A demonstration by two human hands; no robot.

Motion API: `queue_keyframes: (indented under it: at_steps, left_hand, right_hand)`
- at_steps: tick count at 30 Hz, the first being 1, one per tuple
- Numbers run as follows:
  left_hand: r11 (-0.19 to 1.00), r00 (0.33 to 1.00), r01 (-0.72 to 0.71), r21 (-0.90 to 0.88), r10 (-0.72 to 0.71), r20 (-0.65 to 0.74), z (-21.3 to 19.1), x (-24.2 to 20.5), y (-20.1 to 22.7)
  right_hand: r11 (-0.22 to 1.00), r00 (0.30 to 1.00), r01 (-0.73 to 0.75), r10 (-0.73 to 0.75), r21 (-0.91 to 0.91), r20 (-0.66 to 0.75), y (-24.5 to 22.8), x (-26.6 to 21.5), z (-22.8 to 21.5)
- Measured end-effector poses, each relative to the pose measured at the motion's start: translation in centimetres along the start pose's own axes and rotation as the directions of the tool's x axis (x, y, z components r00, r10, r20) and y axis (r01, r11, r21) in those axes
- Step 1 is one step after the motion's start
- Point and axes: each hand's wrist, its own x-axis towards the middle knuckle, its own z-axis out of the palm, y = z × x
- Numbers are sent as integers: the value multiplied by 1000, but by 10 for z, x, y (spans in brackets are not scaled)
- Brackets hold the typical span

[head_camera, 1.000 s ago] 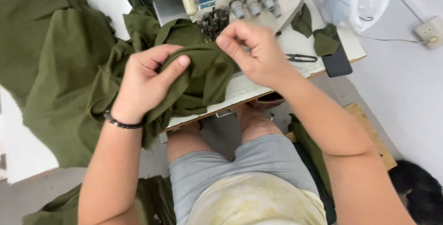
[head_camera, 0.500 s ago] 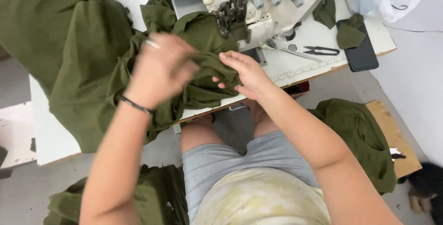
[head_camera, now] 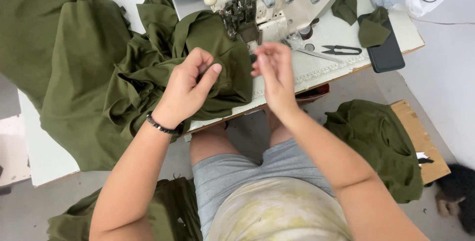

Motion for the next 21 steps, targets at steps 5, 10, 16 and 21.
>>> queue_keyframes:
  at_steps: [5, 10, 16, 21]
  left_hand:
    - [987, 1000, 28, -156, -30, -9, 2, -9, 6]
    - [967, 999, 39, -252, -35, 19, -4, -18, 15]
    - [993, 998, -40, -107, 35, -42, -18, -33, 23]
    - [969, 970, -224, 100, 232, -74, -16, -40, 47]
  right_hand:
    - [905, 921, 385, -390, -183, 8, -12, -38, 32]
    - [786, 816, 574, -573, -230, 77, -12, -23, 33]
    - [641, 695, 715, -694, -280, 189, -18, -14, 22]
    - [673, 714, 699, -676, -242, 182, -26, -20, 25]
